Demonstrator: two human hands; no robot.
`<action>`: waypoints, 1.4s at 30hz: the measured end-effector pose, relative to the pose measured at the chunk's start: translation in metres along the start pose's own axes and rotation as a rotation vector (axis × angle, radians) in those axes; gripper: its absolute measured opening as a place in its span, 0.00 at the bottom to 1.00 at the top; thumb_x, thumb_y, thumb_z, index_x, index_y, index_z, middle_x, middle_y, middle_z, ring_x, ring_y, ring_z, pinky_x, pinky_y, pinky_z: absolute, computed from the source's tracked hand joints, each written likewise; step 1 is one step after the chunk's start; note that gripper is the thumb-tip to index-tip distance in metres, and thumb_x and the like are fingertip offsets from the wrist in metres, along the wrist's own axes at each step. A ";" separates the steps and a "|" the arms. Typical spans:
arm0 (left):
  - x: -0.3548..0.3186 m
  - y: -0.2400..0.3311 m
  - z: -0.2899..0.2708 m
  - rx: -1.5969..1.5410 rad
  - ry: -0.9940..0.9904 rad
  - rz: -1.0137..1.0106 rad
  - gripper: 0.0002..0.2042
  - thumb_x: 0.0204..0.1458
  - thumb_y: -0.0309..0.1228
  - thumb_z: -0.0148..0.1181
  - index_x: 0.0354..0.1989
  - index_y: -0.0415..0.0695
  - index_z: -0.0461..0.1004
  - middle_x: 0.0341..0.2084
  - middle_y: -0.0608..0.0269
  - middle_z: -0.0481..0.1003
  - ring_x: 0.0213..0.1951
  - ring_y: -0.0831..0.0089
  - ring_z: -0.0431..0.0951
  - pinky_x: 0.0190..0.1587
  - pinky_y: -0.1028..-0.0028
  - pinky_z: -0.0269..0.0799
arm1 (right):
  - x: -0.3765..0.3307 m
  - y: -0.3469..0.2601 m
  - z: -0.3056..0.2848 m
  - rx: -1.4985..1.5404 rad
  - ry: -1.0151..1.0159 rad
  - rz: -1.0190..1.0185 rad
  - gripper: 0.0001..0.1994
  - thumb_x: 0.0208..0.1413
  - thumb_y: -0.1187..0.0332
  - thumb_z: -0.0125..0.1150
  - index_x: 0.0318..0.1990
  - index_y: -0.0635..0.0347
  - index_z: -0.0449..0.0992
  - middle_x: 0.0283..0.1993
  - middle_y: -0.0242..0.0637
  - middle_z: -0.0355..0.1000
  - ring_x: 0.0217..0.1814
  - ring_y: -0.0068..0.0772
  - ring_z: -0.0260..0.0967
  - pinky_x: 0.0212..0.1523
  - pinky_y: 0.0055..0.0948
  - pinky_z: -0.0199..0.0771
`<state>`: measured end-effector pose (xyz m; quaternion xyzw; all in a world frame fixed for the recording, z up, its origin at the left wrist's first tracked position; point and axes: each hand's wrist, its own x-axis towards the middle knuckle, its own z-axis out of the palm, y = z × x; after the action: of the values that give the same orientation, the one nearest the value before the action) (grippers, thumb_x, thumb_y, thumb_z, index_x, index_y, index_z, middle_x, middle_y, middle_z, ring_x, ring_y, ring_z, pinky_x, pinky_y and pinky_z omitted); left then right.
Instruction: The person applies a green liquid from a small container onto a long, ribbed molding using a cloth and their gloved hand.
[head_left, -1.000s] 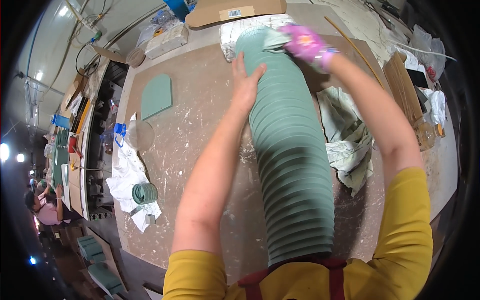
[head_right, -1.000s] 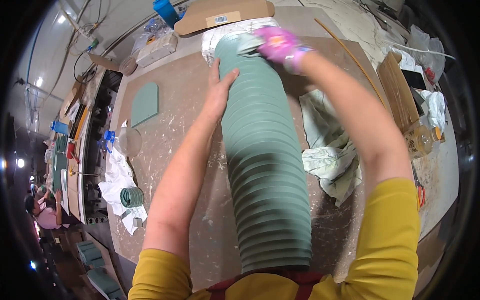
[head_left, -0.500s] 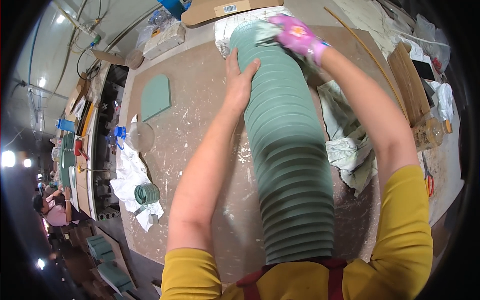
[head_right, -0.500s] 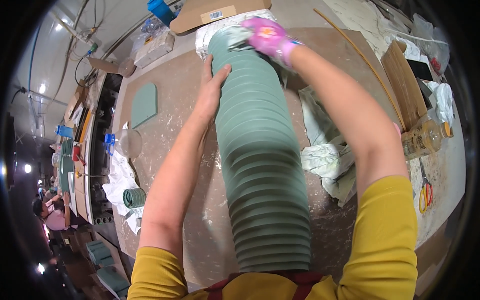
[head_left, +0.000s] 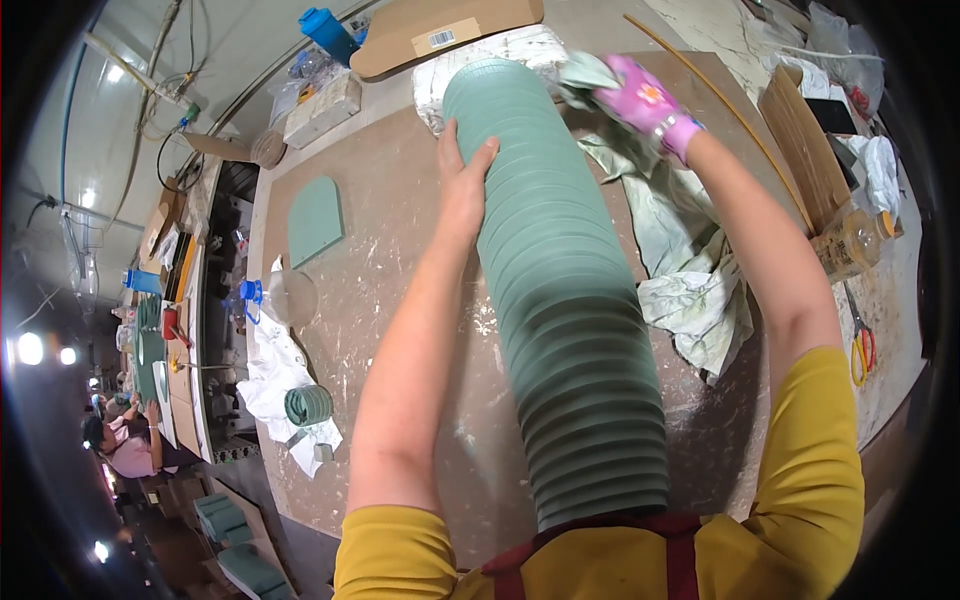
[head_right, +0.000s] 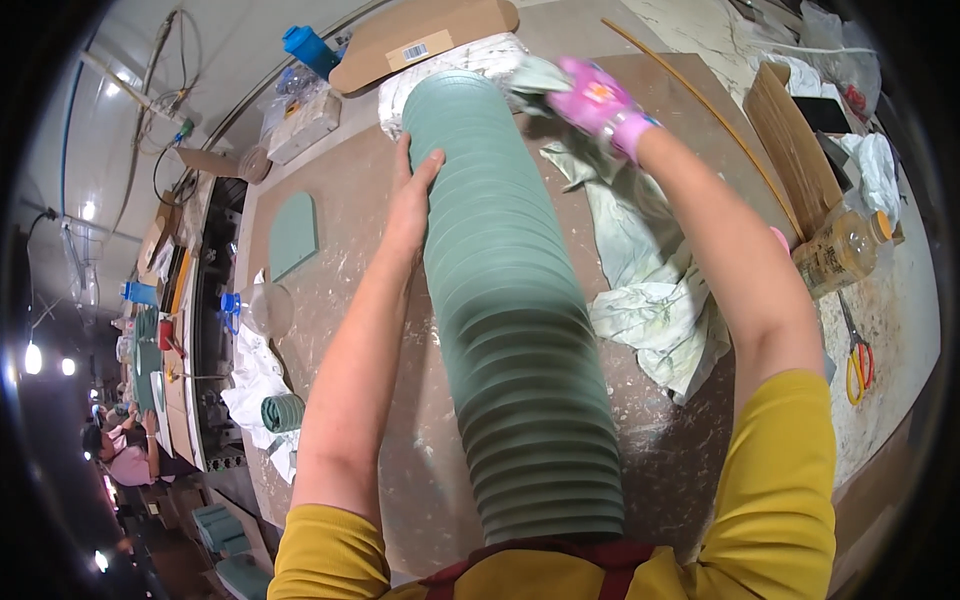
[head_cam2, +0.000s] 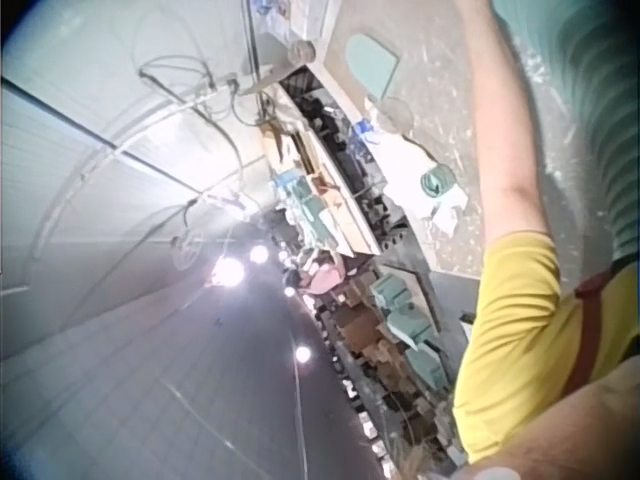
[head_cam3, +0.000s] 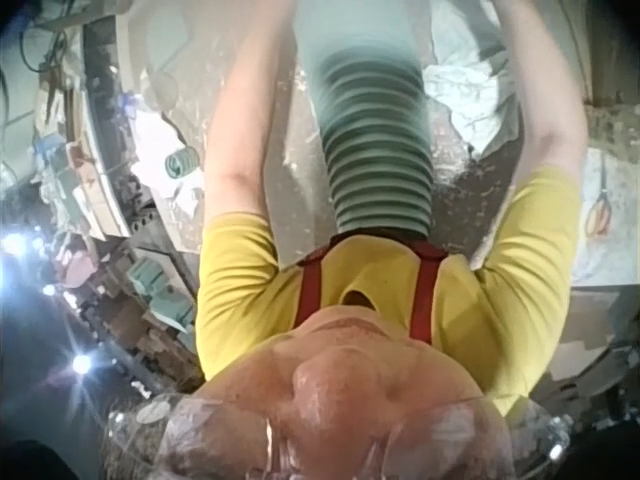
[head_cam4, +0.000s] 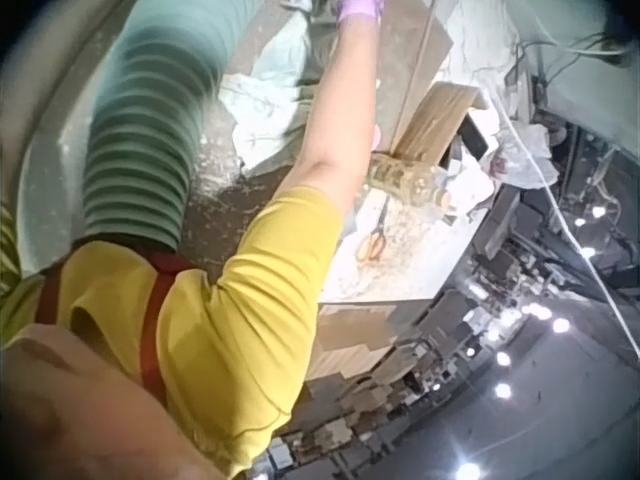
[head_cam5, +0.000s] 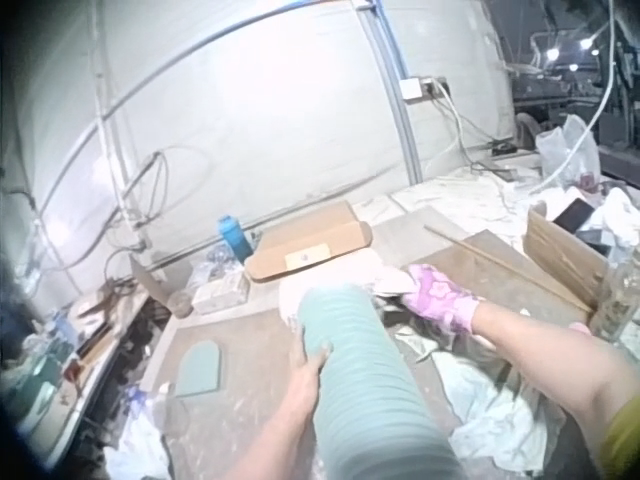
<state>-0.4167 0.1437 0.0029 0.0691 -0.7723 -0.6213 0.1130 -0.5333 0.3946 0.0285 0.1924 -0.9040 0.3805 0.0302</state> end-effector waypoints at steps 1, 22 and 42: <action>-0.001 -0.002 -0.007 -0.005 0.017 -0.009 0.40 0.53 0.45 0.57 0.68 0.34 0.47 0.68 0.44 0.47 0.69 0.54 0.48 0.68 0.64 0.45 | 0.000 -0.044 -0.001 -0.006 -0.049 -0.016 0.26 0.53 0.56 0.56 0.59 0.57 0.66 0.55 0.51 0.67 0.54 0.51 0.68 0.55 0.38 0.68; 0.067 0.108 0.011 0.266 -0.002 0.841 0.19 0.51 0.23 0.51 0.54 0.41 0.70 0.56 0.48 0.65 0.57 0.58 0.67 0.59 0.67 0.62 | -0.001 -0.058 -0.005 1.006 -0.111 -0.377 0.31 0.61 0.53 0.53 0.67 0.59 0.57 0.58 0.41 0.65 0.57 0.30 0.63 0.55 0.29 0.64; 0.055 0.079 -0.054 0.923 -0.032 0.558 0.12 0.49 0.30 0.59 0.43 0.44 0.78 0.46 0.56 0.73 0.48 0.55 0.74 0.50 0.65 0.69 | -0.068 -0.071 0.063 0.016 -0.026 -0.204 0.37 0.58 0.45 0.50 0.66 0.65 0.55 0.71 0.53 0.48 0.74 0.55 0.41 0.71 0.41 0.45</action>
<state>-0.4532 0.0967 0.0959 -0.1055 -0.9558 -0.1645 0.2198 -0.4382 0.3274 0.0178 0.2889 -0.8769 0.3803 0.0554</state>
